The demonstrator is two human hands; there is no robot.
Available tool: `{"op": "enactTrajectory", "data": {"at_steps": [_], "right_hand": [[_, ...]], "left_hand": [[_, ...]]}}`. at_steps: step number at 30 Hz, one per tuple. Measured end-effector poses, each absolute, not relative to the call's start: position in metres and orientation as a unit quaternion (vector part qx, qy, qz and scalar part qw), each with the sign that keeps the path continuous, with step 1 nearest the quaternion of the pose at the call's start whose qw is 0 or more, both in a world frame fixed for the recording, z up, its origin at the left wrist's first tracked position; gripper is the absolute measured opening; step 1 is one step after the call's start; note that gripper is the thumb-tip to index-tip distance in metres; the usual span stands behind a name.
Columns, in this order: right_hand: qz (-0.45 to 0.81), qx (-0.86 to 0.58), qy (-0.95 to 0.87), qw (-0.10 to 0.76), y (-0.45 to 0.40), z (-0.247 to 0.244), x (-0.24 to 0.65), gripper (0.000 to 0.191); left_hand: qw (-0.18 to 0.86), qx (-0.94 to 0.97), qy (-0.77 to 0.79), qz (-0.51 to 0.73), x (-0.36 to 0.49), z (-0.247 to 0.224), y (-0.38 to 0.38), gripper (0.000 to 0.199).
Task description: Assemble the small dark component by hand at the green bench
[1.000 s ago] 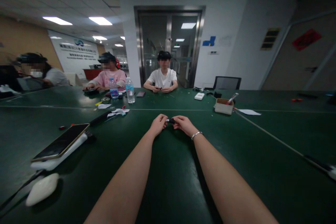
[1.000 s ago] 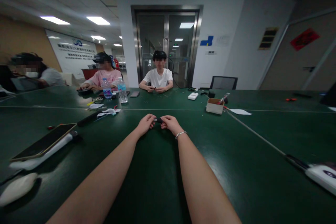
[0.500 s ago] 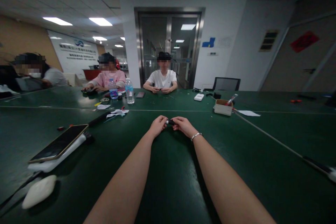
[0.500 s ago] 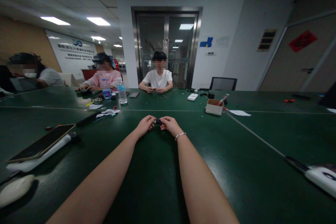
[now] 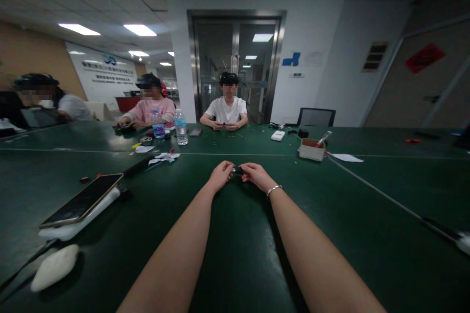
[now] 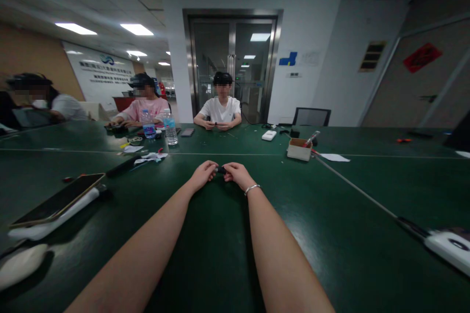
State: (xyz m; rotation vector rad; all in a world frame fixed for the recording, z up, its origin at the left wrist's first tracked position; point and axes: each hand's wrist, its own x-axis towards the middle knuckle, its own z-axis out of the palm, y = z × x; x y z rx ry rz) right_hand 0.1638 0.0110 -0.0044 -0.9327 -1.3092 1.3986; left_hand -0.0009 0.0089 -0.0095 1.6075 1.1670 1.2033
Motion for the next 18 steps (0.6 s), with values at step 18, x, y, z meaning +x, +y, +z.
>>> {"op": "enactTrajectory", "data": {"at_steps": [18], "right_hand": [[0.583,-0.376,-0.543,0.474,0.0056,0.0018,0.1629,0.024]], "left_hand": [[0.417,0.622,0.428,0.506,-0.0018,-0.0098,0.0086,0.022]]}}
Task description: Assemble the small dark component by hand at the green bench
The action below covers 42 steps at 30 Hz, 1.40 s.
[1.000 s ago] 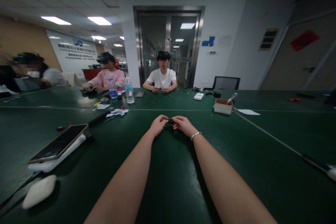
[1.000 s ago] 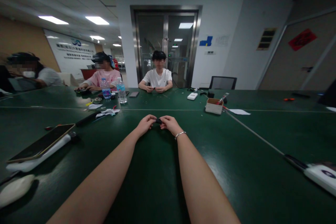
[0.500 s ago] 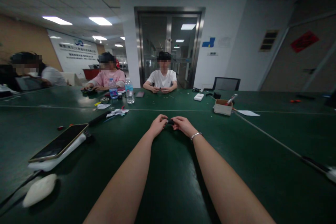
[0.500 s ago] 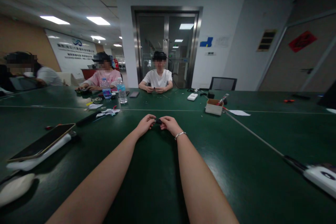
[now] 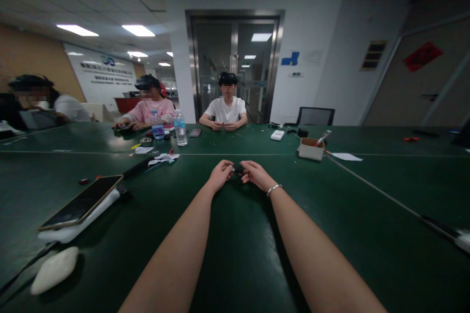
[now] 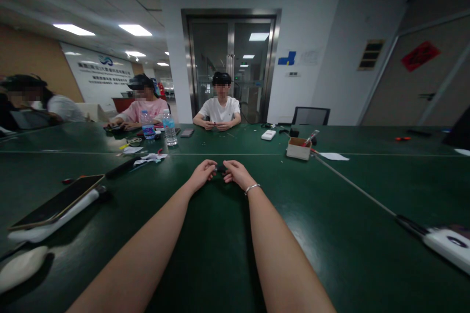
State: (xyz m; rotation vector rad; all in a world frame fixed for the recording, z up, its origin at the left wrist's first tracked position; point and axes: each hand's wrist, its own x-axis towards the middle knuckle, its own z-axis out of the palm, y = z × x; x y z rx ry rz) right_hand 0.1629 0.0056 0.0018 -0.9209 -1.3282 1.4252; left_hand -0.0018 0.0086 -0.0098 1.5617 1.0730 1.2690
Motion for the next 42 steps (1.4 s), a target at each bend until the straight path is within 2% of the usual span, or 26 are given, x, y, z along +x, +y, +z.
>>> {"op": "enactTrajectory", "data": {"at_steps": [2,5,9,15,20,23,26,30,34,39,42], "right_hand": [[0.562,-0.392,-0.570,0.453,0.0069,0.0017,0.1621,0.027],[0.552,-0.385,-0.590,0.446,0.0069,0.0023,0.1637,0.021],[0.591,-0.347,-0.559,0.467,0.0039,0.0044,0.1672,0.043],[0.589,-0.385,-0.558,0.440,0.0036,0.0053,0.1651,0.018],[0.611,-0.347,-0.548,0.454,0.0021,0.0068,0.1670,0.035],[0.604,-0.369,-0.547,0.446,0.0020,0.0072,0.1659,0.022],[0.598,-0.369,-0.573,0.423,0.0020,0.0079,0.1661,0.020],[0.613,-0.333,-0.565,0.440,0.0006,0.0096,0.1696,0.042],[0.611,-0.371,-0.548,0.434,0.0012,0.0100,0.1681,0.024],[0.596,-0.402,-0.563,0.407,0.0043,0.0097,0.1627,0.030],[0.587,-0.405,-0.572,0.405,0.0032,0.0108,0.1620,0.023]], "left_hand": [[0.418,0.620,0.424,0.511,-0.0008,-0.0087,0.0076,0.021],[0.416,0.616,0.424,0.517,-0.0004,-0.0075,0.0069,0.018],[0.419,0.610,0.432,0.515,-0.0011,-0.0064,0.0061,0.019],[0.412,0.610,0.436,0.518,-0.0005,-0.0043,0.0038,0.020],[0.417,0.607,0.438,0.516,-0.0009,-0.0049,0.0046,0.020],[0.411,0.612,0.430,0.520,-0.0013,-0.0062,0.0055,0.019],[0.410,0.616,0.429,0.517,-0.0020,-0.0075,0.0067,0.017],[0.412,0.614,0.433,0.516,-0.0027,-0.0087,0.0085,0.017],[0.412,0.613,0.429,0.520,-0.0020,-0.0092,0.0091,0.018],[0.415,0.608,0.423,0.529,-0.0008,-0.0096,0.0089,0.019],[0.415,0.607,0.421,0.531,-0.0007,-0.0098,0.0087,0.018]]}}
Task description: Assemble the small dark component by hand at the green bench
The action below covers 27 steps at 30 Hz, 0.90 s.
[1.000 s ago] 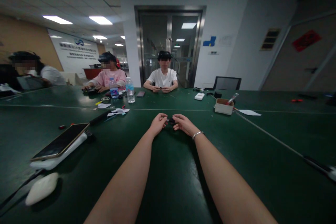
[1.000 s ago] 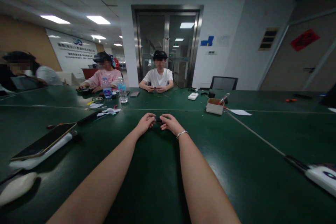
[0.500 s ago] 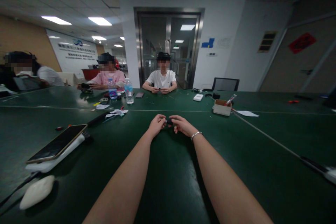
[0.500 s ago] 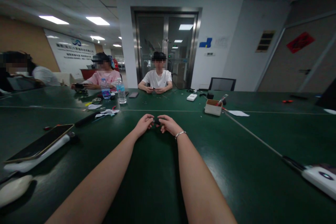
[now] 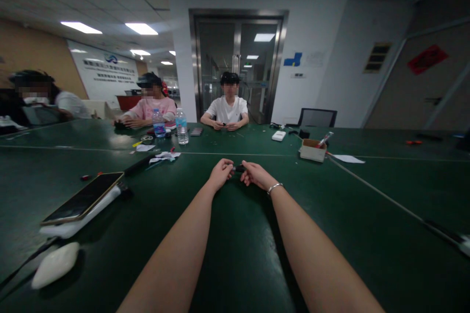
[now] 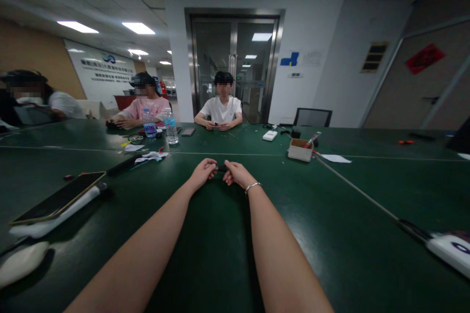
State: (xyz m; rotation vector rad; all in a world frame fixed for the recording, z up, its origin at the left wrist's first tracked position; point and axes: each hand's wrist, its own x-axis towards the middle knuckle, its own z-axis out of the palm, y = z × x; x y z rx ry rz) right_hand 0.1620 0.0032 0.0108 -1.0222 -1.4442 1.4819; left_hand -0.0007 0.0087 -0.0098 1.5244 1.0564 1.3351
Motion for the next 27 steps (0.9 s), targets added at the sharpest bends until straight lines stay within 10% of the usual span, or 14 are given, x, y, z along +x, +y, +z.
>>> {"op": "enactTrajectory", "data": {"at_steps": [19,27], "right_hand": [[0.618,-0.352,-0.552,0.436,0.0036,0.0079,0.1686,0.033],[0.613,-0.368,-0.547,0.436,0.0044,0.0060,0.1682,0.009]], "left_hand": [[0.401,0.615,0.430,0.526,-0.0027,-0.0117,0.0107,0.016],[0.399,0.617,0.434,0.521,-0.0024,-0.0115,0.0103,0.016]]}}
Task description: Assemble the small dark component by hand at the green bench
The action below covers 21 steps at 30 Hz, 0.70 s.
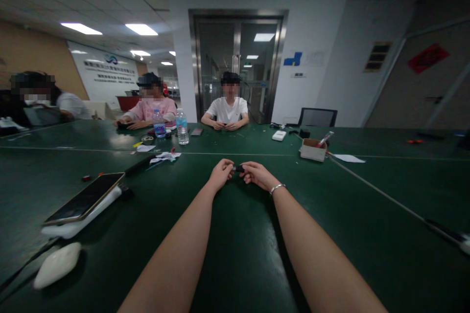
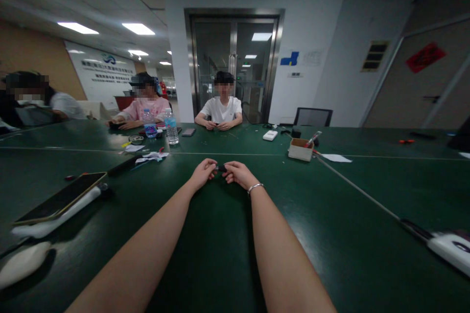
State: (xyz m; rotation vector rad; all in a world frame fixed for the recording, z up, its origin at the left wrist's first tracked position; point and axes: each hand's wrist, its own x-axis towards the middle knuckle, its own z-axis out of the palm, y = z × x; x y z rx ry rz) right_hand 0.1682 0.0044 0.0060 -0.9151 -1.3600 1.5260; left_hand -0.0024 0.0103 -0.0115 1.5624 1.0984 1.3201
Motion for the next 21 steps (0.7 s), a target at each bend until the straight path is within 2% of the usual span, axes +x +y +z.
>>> {"op": "enactTrajectory", "data": {"at_steps": [6,11,15,21], "right_hand": [[0.634,-0.350,-0.530,0.441,0.0044,0.0045,0.1717,0.019],[0.637,-0.357,-0.515,0.449,0.0067,0.0031,0.1710,0.014],[0.637,-0.353,-0.511,0.456,0.0067,0.0030,0.1712,0.013],[0.634,-0.353,-0.508,0.464,0.0056,0.0028,0.1714,0.010]], "left_hand": [[0.399,0.639,0.428,0.499,-0.0028,-0.0136,0.0116,0.021],[0.418,0.636,0.438,0.479,-0.0013,-0.0099,0.0104,0.022],[0.440,0.626,0.444,0.466,-0.0004,-0.0060,0.0070,0.014],[0.444,0.638,0.435,0.454,-0.0021,-0.0070,0.0065,0.017]]}}
